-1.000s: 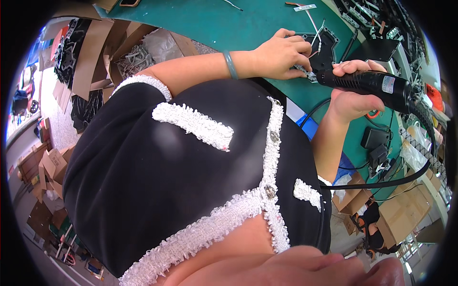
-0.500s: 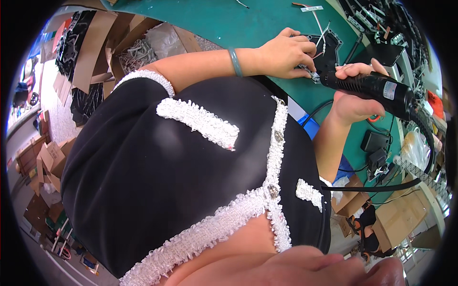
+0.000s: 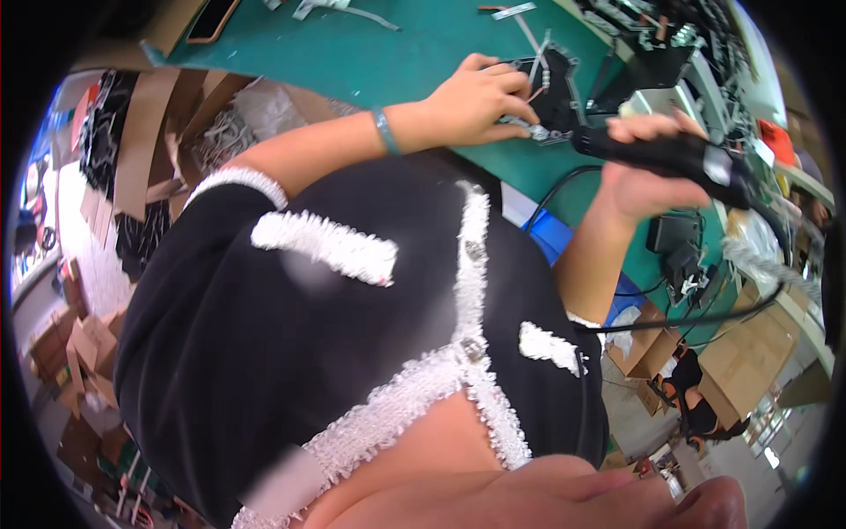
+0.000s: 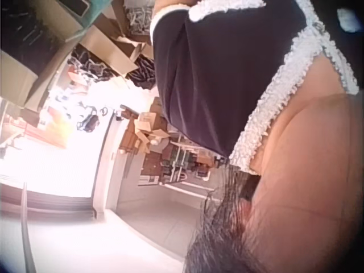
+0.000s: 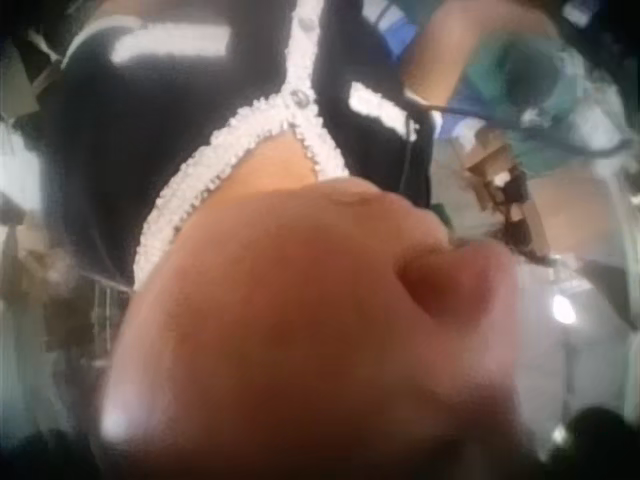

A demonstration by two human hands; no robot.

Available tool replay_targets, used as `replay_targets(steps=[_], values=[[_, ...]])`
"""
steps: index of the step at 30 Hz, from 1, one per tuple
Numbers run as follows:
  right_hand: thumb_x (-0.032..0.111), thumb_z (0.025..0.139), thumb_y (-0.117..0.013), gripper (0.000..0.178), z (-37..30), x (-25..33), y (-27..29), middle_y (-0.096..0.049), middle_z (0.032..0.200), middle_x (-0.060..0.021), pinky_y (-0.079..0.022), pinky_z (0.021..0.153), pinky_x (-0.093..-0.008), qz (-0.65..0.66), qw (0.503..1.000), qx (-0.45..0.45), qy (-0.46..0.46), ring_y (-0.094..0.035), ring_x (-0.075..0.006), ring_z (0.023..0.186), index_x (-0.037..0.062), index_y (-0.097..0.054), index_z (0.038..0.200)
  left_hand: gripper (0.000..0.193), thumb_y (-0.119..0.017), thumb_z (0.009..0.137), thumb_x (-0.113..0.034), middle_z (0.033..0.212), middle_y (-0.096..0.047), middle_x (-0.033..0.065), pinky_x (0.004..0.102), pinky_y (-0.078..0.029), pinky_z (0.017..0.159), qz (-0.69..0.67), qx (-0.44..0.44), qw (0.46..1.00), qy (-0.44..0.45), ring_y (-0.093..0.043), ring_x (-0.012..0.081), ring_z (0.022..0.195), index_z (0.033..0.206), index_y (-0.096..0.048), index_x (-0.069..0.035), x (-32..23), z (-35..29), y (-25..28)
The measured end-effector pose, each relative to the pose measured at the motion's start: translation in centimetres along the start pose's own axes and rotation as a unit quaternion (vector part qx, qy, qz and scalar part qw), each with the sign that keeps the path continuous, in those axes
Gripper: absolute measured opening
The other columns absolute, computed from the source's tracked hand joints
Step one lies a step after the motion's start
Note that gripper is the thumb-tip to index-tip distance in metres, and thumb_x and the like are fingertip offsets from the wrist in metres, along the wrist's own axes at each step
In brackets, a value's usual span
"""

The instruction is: The recorder is assembling small electronic components on a factory workbench using a handheld power tool.

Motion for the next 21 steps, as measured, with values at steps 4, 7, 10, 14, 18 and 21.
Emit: replay_targets(steps=[4, 7, 10, 14, 18, 21], values=[[0.093, 0.067, -0.027, 0.097, 4.8, 7.0, 10.3, -0.060, 0.063, -0.0111, -0.054, 0.052, -0.0406, 0.053, 0.984, -0.080, 0.147, -0.059, -0.0244, 0.052, 0.0086, -0.054, 0.105, 0.020, -0.073, 0.077, -0.025, 0.097, -0.056, -0.0029, 0.0379, -0.034, 0.095, 0.000, 0.016, 1.000, -0.006, -0.055, 0.0177, 0.102, 0.097, -0.071, -0.025, -0.8, 0.3, 0.6], [0.090, 0.072, -0.019, 0.097, 6.8, 6.6, 11.4, -0.059, 0.063, -0.0135, -0.055, 0.052, -0.0407, -0.087, 0.977, -0.130, 0.144, -0.058, -0.0265, 0.051, 0.0056, -0.049, 0.108, 0.020, -0.072, 0.077, -0.024, 0.096, -0.056, -0.0036, 0.0373, -0.033, 0.093, -0.002, 0.023, 1.000, 0.008, -0.055, 0.0174, 0.102, 0.097, -0.071, -0.026, -0.3, 0.3, -0.1], [0.088, 0.076, -0.021, 0.097, 6.6, 5.0, 9.4, -0.059, 0.064, -0.0165, -0.056, 0.055, -0.0398, -0.157, 0.976, -0.121, 0.088, -0.058, -0.0259, 0.052, 0.0003, -0.046, 0.110, 0.022, -0.073, 0.076, -0.023, 0.097, -0.056, -0.0035, 0.0376, -0.034, 0.093, -0.006, 0.022, 1.000, 0.020, -0.055, 0.0172, 0.103, 0.098, -0.071, -0.026, 0.2, 0.5, -0.2], [0.089, 0.073, -0.026, 0.100, 5.5, 4.4, 9.6, -0.058, 0.064, -0.0146, -0.055, 0.056, -0.0392, -0.093, 0.984, -0.123, 0.088, -0.057, -0.0254, 0.053, -0.0009, -0.047, 0.111, 0.031, -0.074, 0.074, -0.021, 0.099, -0.058, -0.0035, 0.0377, -0.035, 0.093, 0.005, 0.043, 0.999, -0.011, -0.055, 0.0162, 0.104, 0.104, -0.069, -0.026, 0.4, 0.6, -0.1], [0.091, 0.070, -0.032, 0.098, 2.1, 2.5, 6.2, -0.060, 0.066, -0.0120, -0.052, 0.053, -0.0408, 0.040, 0.996, -0.066, 0.037, -0.057, -0.0237, 0.055, 0.0041, -0.051, 0.112, 0.031, -0.074, 0.076, -0.029, 0.101, -0.056, -0.0040, 0.0402, -0.036, 0.092, 0.000, 0.088, 0.995, -0.042, -0.055, 0.0144, 0.104, 0.106, -0.068, -0.029, 0.6, 0.9, -1.0], [0.093, 0.068, -0.028, 0.102, 0.3, 1.2, 0.9, -0.062, 0.072, -0.0125, -0.052, 0.056, -0.0416, 0.146, 0.989, 0.003, 0.037, -0.058, -0.0246, 0.056, 0.0059, -0.052, 0.115, 0.032, -0.073, 0.075, -0.031, 0.101, -0.056, -0.0047, 0.0362, -0.038, 0.086, 0.011, 0.110, 0.992, -0.060, -0.053, 0.0150, 0.104, 0.106, -0.068, -0.027, 0.7, 1.4, -0.9]])
Point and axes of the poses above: each hand's wrist, its own z-axis towards the middle knuckle, its own y-axis out of the back of the hand, x = y × z, the point moved 10 cm from there along z, towards the middle knuckle
